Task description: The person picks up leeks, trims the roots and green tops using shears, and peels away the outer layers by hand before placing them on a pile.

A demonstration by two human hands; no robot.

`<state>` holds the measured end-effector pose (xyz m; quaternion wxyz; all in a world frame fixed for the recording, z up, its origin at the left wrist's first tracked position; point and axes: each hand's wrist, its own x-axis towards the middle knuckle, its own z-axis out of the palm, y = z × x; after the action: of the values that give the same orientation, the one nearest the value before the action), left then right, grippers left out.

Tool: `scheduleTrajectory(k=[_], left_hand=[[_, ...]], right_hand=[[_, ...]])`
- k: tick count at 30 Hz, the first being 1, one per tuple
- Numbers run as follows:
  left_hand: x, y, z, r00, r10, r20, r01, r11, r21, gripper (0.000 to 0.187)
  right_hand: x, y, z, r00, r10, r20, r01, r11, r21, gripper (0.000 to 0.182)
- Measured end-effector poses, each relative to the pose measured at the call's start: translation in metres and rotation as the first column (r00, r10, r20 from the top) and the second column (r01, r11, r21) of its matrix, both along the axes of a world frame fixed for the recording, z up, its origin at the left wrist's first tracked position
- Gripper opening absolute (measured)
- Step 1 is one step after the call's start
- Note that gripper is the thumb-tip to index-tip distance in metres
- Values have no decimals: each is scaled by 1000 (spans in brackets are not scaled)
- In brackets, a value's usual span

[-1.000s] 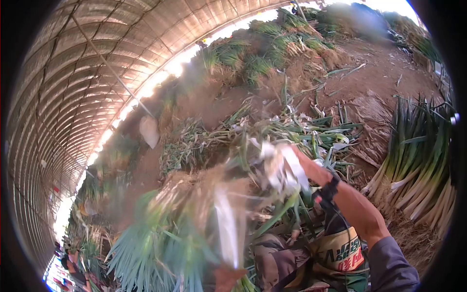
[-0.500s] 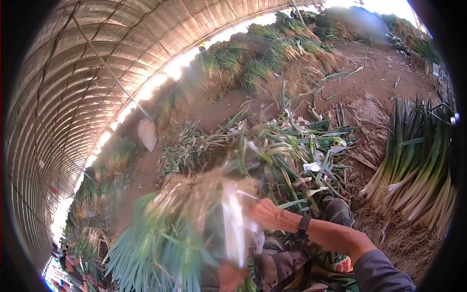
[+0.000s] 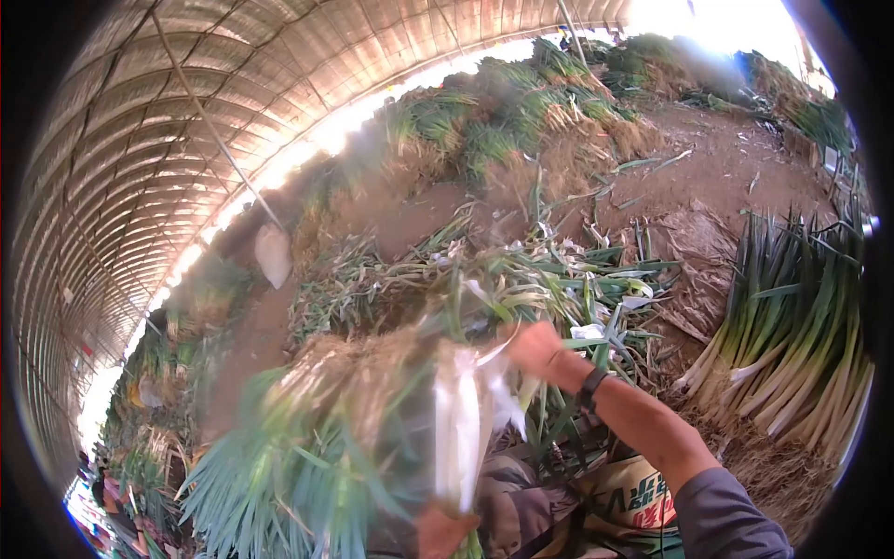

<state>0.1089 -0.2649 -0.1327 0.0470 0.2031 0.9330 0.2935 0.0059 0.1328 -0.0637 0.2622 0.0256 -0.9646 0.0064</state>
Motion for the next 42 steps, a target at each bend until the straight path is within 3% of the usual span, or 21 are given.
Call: scheduleTrajectory(k=[1, 4, 5, 7, 9, 11, 14, 17, 18, 19, 21, 23, 26, 27, 29, 31, 32, 34, 36, 39, 42], left_hand=[[2, 2, 3, 1000, 15, -13, -15, 1000, -26, 48], [16, 12, 26, 996, 93, -5, -93, 993, -77, 53], [17, 16, 35, 990, 139, 29, -136, 988, -78, 54], [22, 29, 49, 967, 224, 117, -213, 972, -104, 62], [24, 41, 61, 963, 236, 128, -219, 966, -136, 67], [28, 51, 74, 951, 256, 175, -223, 957, -186, 77], [30, 53, 53, 966, 232, 114, -211, 963, -167, 78], [34, 59, 62, 953, 235, 194, -201, 963, -179, 82], [37, 59, 61, 958, 228, 171, -194, 961, -194, 83], [38, 59, 59, 964, 220, 147, -187, 960, -209, 85], [41, 58, 63, 965, 216, 149, -182, 959, -218, 89], [47, 62, 74, 949, 237, 208, -197, 961, -194, 91], [46, 67, 67, 926, 293, 238, -222, 933, -284, 92], [48, 68, 67, 926, 288, 244, -219, 936, -276, 90], [48, 71, 71, 931, 272, 245, -206, 942, -263, 86], [49, 75, 79, 931, 250, 266, -183, 951, -251, 81], [50, 77, 81, 931, 240, 276, -173, 954, -245, 79], [54, 78, 81, 948, 224, 228, -176, 961, -216, 72], [57, 79, 78, 961, 214, 176, -177, 963, -205, 66], [58, 79, 69, 972, 207, 114, -183, 964, -193, 61], [57, 79, 67, 974, 203, 100, -184, 969, -167, 58]], right_hand=[[-5, 16, 7, 985, -172, 2, 171, 980, -97, 14], [20, 54, 58, 983, -159, 96, 183, 918, -352, 33], [28, 62, 62, 999, -25, -25, 9, 866, -501, 32], [48, 64, 75, 952, 226, -209, -306, 630, -714, 28], [44, 40, 57, 861, 436, -264, -374, 189, -908, 26], [51, 11, 46, 758, 576, -305, -413, 63, -908, 25], [54, -33, 36, 835, 522, -175, -492, 567, -660, 31], [56, -45, 54, 944, 330, 9, -327, 939, -105, 33], [56, -44, 64, 968, 245, 62, -251, 960, 122, 34], [46, -33, 59, 991, 135, 0, -132, 967, 217, 31], [26, 12, 60, 959, 146, -243, -135, 989, 61, 17], [19, 49, 75, 989, -139, -42, 134, 985, -113, 23], [39, 74, 102, 953, 243, -179, -300, 826, -478, 31], [40, 70, 103, 910, 351, -220, -414, 796, -441, 33], [36, 55, 78, 884, 462, -74, -421, 713, -560, 35], [44, 19, 71, 857, 515, 11, -467, 786, -405, 32], [54, -8, 80, 861, 508, 29, -498, 852, -165, 29], [61, -48, 82, 870, 451, 198, -459, 889, -11, 33], [63, -62, 65, 882, 431, 191, -462, 871, 168, 33], [53, -65, 47, 865, 502, 20, -465, 786, 407, 22], [59, -59, 57, 853, 521, 37, -466, 728, 503, 28]])
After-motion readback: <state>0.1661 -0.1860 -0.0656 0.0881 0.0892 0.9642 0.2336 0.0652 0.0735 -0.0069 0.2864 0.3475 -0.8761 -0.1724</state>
